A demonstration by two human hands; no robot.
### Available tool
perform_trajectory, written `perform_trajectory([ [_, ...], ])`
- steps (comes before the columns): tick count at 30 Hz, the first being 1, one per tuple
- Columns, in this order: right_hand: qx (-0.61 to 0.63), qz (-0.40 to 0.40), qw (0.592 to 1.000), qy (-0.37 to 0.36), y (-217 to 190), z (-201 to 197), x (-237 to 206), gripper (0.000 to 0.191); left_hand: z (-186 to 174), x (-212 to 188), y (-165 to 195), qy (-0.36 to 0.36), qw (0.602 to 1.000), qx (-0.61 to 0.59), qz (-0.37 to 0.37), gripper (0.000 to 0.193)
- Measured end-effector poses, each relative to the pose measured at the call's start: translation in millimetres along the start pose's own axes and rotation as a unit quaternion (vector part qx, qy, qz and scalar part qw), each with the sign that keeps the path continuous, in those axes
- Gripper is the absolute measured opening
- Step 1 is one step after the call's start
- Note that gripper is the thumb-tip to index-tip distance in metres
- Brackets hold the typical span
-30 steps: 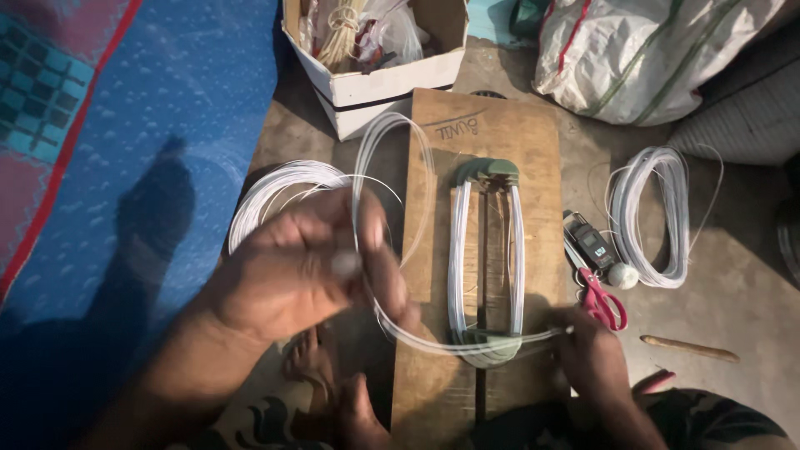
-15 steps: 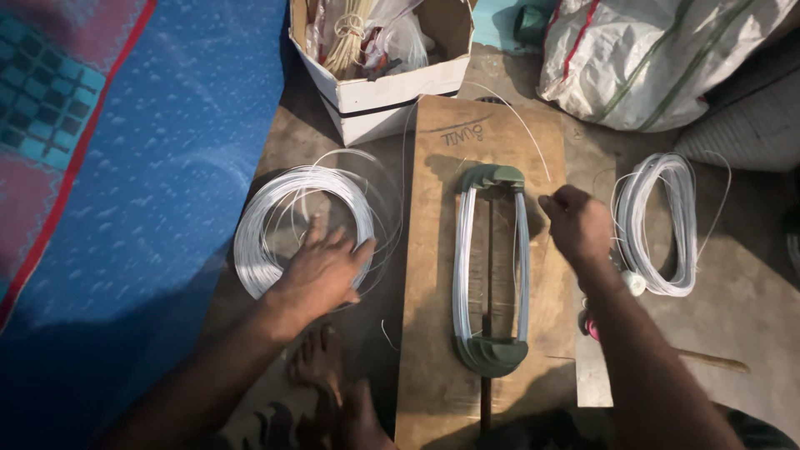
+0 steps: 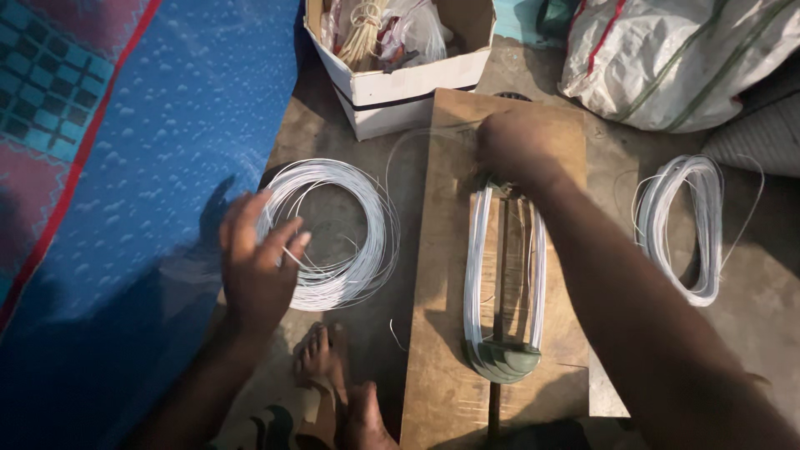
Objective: The person sits on the floor and winds white plastic-coated wire from a large coil onto a green oval winding frame mounted on a wooden board, repeatedly looping the wire around the frame by hand and tightening the wraps. They work the wire end free from the coil and continue winding to build up the coil on the frame.
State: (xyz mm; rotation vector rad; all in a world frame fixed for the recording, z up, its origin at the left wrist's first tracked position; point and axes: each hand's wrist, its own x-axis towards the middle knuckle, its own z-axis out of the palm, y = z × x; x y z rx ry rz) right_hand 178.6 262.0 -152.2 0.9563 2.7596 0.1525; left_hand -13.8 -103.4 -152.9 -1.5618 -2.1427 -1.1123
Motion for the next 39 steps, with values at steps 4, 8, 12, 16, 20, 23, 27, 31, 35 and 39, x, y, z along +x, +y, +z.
perform_trajectory([
  [4, -0.057, -0.05, 0.997, 0.014, -64.4, -7.8, -57.4, 0.015, -7.8, 6.2, 0.3, 0.046, 0.987, -0.128, -0.089, 0.026],
  [8, -0.052, -0.129, 0.986, -0.095, -109.1, -3.7, -141.7, 0.011, -11.5, 16.9, 2.6, 0.084, 0.958, -0.23, -0.151, 0.018],
  [12, -0.005, -0.246, 0.969, 0.028, -151.7, 23.8, -254.5, 0.047, -24.7, 34.9, 13.9, 0.121, 0.946, -0.287, -0.084, 0.016],
  [16, 0.139, -0.249, 0.958, 0.034, -155.3, 83.2, -335.2, 0.048, -32.2, 51.7, 37.0, 0.114, 0.939, -0.321, -0.043, 0.017],
  [20, 0.18, -0.191, 0.954, 0.145, -144.4, 134.6, -395.8, 0.032, -20.7, 59.3, 50.8, 0.083, 0.957, -0.276, -0.031, 0.042],
  [23, 0.308, 0.038, 0.95, -0.042, -104.7, 138.3, -413.4, 0.033, -3.5, 58.1, 48.3, 0.015, 0.929, -0.364, -0.071, 0.07],
  [27, 0.37, 0.315, 0.872, -0.056, -51.1, 109.5, -373.8, 0.022, 35.1, 59.7, 46.2, -0.196, 0.753, -0.539, -0.324, 0.087],
  [31, 0.363, 0.33, 0.868, -0.068, -20.6, 75.7, -305.1, 0.033, 61.2, 40.4, 58.2, -0.346, 0.67, -0.511, -0.412, 0.079],
  [35, 0.192, 0.212, 0.939, 0.193, -4.2, 48.0, -247.9, 0.023, 77.9, 22.9, 53.9, -0.432, 0.684, -0.412, -0.418, 0.056],
  [39, 0.162, 0.192, 0.934, 0.254, 16.3, 27.4, -198.3, 0.023, 91.2, 1.2, 56.5, -0.498, 0.687, -0.414, -0.329, 0.029],
])
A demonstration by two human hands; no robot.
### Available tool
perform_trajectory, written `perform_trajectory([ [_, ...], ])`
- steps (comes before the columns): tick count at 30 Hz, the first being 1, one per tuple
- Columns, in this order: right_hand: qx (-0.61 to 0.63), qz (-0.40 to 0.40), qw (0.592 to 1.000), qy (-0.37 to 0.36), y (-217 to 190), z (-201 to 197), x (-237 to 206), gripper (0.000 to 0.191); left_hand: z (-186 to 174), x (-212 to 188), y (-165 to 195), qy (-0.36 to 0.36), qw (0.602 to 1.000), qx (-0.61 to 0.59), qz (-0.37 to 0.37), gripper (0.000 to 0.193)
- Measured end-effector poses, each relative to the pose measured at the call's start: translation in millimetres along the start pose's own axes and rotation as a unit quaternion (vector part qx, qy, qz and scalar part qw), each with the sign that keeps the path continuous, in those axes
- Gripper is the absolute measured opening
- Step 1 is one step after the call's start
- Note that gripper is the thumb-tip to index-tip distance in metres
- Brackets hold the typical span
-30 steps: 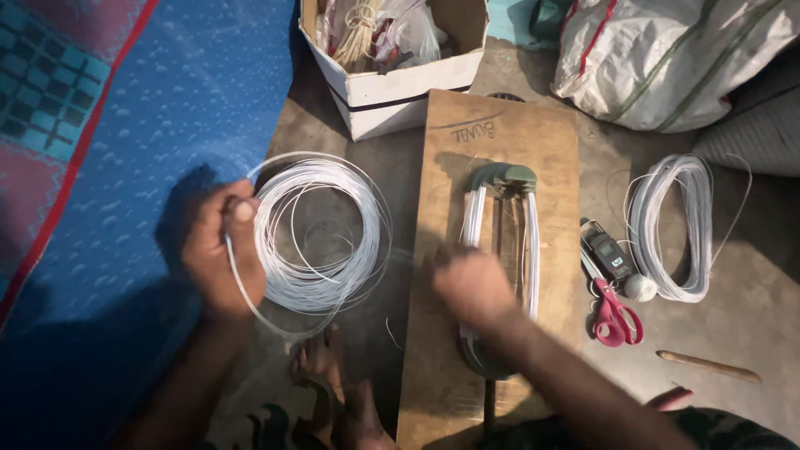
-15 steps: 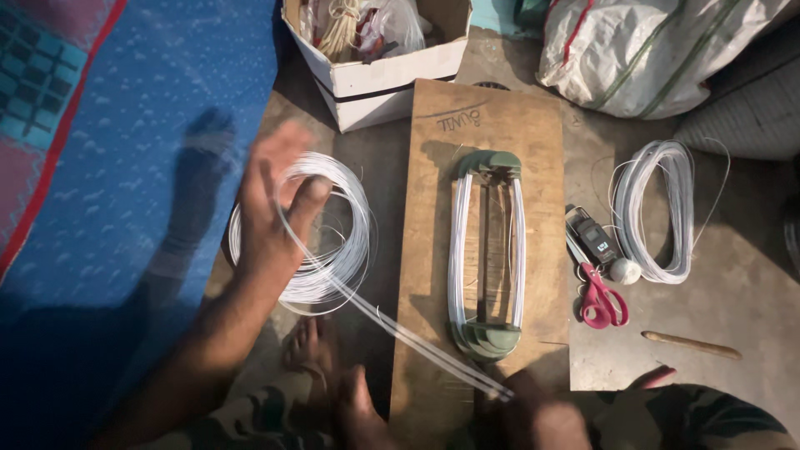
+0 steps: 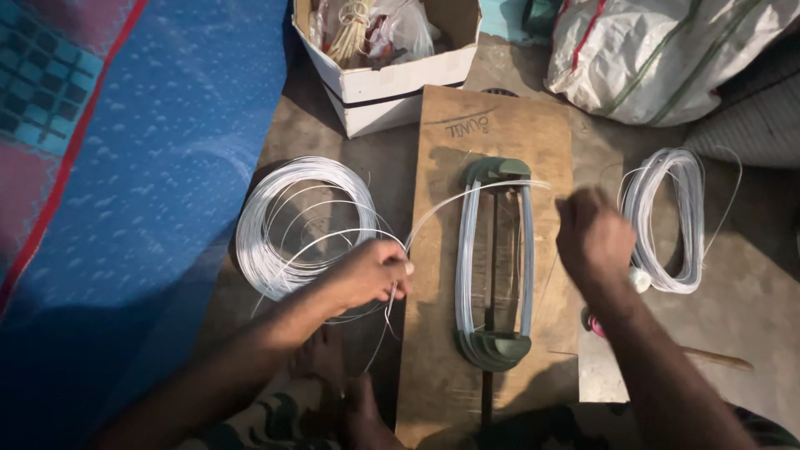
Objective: The person sits on the floor and winds white plastic-coated wire from a large coil onto a green oval winding frame mounted on a wooden board, repeatedly looping the wire around the frame by hand and tightening the wraps. They work the wire end free from the coil and continue winding to build up the coil on the frame.
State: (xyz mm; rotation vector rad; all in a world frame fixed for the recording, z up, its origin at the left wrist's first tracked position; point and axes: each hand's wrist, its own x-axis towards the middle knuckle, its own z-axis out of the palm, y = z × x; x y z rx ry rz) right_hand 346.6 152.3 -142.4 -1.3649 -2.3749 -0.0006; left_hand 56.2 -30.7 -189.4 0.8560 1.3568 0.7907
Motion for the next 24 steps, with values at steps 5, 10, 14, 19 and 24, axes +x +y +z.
perform_trajectory([
  [5, -0.029, -0.049, 0.998, -0.033, 14.6, 31.6, 60.7, 0.022, 5.2, -20.1, 27.4, 0.09, 0.916, 0.312, 0.235, 0.011],
  [10, 0.253, 0.165, 0.921, -0.245, 26.5, 70.4, 112.4, 0.02, -14.9, -57.0, 116.1, 0.152, 0.881, 0.42, 0.154, 0.016],
  [14, 0.157, 0.15, 0.907, -0.36, -1.3, 77.3, 162.7, 0.02, -9.8, -76.0, 157.8, 0.106, 0.794, 0.592, 0.093, 0.015],
  [19, -0.112, -0.178, 0.946, -0.247, -66.9, 77.7, 165.4, 0.016, 2.0, -86.2, 160.4, 0.05, 0.745, 0.639, 0.186, 0.017],
  [24, -0.093, -0.262, 0.933, -0.23, -95.8, 56.7, 117.5, 0.021, 6.1, -89.7, 165.0, 0.001, 0.708, 0.684, 0.176, 0.016],
])
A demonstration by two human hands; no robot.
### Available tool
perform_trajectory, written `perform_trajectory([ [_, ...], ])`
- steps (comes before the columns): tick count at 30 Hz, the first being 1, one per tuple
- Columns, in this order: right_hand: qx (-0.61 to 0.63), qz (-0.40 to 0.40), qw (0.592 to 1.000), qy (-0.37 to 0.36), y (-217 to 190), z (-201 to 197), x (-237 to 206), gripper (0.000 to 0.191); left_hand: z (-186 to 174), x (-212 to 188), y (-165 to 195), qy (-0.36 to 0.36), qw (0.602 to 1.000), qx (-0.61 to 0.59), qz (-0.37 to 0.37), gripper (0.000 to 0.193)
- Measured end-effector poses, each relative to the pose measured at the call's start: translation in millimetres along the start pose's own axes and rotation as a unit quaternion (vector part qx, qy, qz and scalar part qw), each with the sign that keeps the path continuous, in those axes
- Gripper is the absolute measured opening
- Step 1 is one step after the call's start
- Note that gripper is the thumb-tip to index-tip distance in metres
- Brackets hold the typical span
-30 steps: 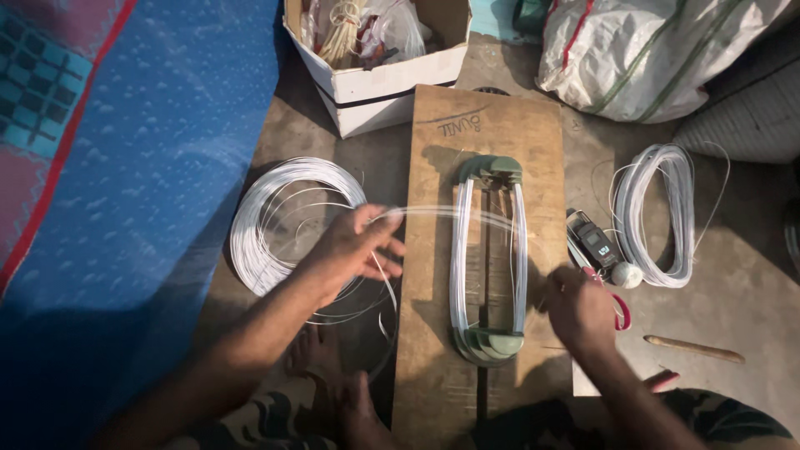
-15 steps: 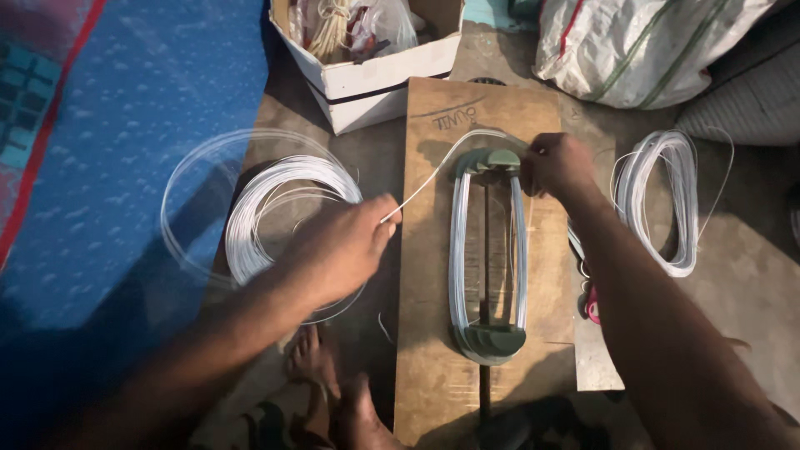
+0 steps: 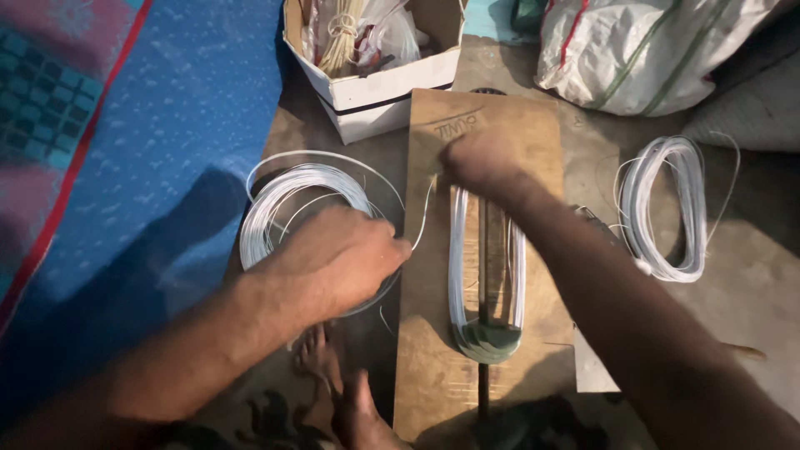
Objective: The person sits on the floor and winds white plastic-coated wire from a large coil onto a green oval winding frame mounted on a wooden board, repeatedly looping the wire around the frame by hand and tightening the wraps. They work the wire end free from the coil and continue winding to build up the coil on the frame.
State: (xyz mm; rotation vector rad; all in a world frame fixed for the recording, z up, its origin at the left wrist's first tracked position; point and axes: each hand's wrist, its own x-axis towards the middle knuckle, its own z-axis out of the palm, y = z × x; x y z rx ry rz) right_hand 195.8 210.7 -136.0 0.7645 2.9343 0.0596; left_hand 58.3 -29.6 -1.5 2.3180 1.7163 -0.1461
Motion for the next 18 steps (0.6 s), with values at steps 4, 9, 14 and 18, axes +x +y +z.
perform_trajectory([
  [4, -0.089, -0.05, 0.99, -0.097, -49.4, 12.5, -48.6, 0.021, -8.6, 2.4, 3.8, -0.013, 0.997, 0.056, 0.052, 0.014],
  [9, 0.058, -0.082, 0.995, 0.02, -110.4, 26.2, -161.0, 0.031, -8.5, 0.5, 18.6, -0.002, 0.988, 0.099, 0.122, 0.011],
  [14, 0.099, -0.057, 0.96, -0.257, -164.5, 27.0, -266.9, 0.034, -10.3, -3.3, 14.9, 0.138, 0.948, 0.165, 0.235, 0.019],
  [18, 0.345, 0.036, 0.935, 0.073, -164.6, 33.3, -313.8, 0.024, -1.0, -5.4, 2.4, 0.334, 0.926, 0.017, 0.173, 0.015],
])
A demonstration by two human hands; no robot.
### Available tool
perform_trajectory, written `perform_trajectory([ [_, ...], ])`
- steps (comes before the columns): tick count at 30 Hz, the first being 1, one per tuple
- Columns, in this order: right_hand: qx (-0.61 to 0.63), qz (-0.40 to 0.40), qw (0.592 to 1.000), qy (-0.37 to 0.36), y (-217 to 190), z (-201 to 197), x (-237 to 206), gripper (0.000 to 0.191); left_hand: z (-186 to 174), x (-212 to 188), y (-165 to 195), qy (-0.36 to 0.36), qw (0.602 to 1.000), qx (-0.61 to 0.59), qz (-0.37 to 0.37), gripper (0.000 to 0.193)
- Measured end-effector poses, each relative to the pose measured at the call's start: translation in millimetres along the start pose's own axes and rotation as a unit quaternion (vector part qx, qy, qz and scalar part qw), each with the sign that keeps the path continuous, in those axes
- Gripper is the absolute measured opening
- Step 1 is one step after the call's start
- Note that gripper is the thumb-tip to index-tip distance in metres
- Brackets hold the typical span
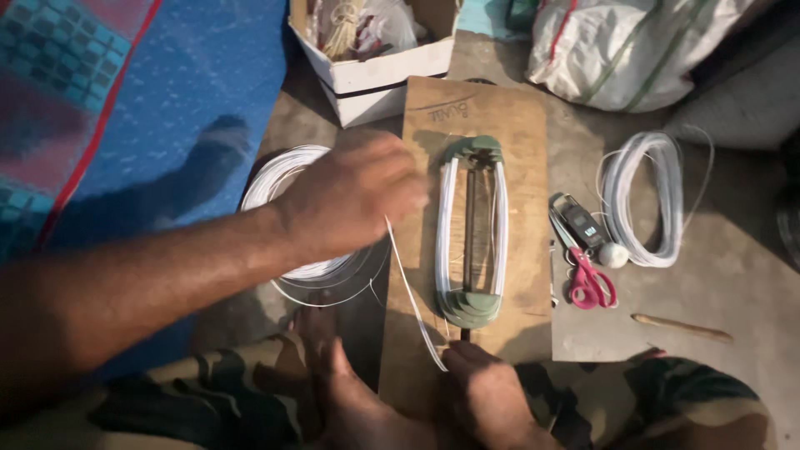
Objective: The person sits on the floor and winds white plastic-coated wire from a large coil onto a green oval winding frame mounted on a wooden board, repeatedly looping the wire around the frame by hand and tightening the wraps. They work the wire end free from the coil and continue winding to build up the coil on the frame.
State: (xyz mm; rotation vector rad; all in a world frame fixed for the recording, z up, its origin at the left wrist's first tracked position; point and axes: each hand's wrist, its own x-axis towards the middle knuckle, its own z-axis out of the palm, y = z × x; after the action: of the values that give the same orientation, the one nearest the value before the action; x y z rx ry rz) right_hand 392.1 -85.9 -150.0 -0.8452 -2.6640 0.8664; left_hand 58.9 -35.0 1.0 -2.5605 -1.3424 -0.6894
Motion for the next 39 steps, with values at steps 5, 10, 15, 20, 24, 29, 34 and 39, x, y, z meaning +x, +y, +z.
perform_trajectory([
  [5, 0.058, 0.241, 0.966, 0.076, 40.0, -0.9, -19.3, 0.015, 16.8, -26.7, -12.1, 0.113, 0.95, -0.159, -0.243, 0.046],
  [10, -0.021, 0.404, 0.912, 0.07, 113.7, -32.8, 21.1, 0.028, 44.5, -43.2, -36.2, 0.033, 0.829, -0.334, -0.448, 0.074],
  [15, -0.107, 0.347, 0.925, 0.113, 128.1, -49.6, 83.2, 0.026, 59.0, -58.3, -44.3, -0.125, 0.807, -0.276, -0.506, 0.059],
  [20, -0.138, 0.267, 0.933, 0.196, 134.0, -75.2, 127.2, 0.025, 68.5, -68.6, -43.1, -0.187, 0.818, -0.268, -0.473, 0.042],
  [24, -0.225, 0.115, 0.93, 0.268, 131.7, -86.2, 148.2, 0.022, 82.4, -70.3, -45.5, -0.167, 0.793, -0.358, -0.465, 0.03],
  [29, -0.212, 0.07, 0.923, 0.314, 118.0, -98.7, 177.9, 0.022, 100.3, -68.4, -33.2, -0.091, 0.753, -0.529, -0.38, 0.02],
  [34, -0.221, 0.07, 0.934, 0.271, 128.9, -112.3, 211.1, 0.021, 104.1, -73.4, -26.7, -0.202, 0.772, -0.413, -0.439, 0.027],
  [39, -0.188, 0.087, 0.949, 0.237, 161.9, -114.7, 244.2, 0.022, 106.8, -81.7, -43.8, -0.228, 0.717, -0.447, -0.484, 0.023],
])
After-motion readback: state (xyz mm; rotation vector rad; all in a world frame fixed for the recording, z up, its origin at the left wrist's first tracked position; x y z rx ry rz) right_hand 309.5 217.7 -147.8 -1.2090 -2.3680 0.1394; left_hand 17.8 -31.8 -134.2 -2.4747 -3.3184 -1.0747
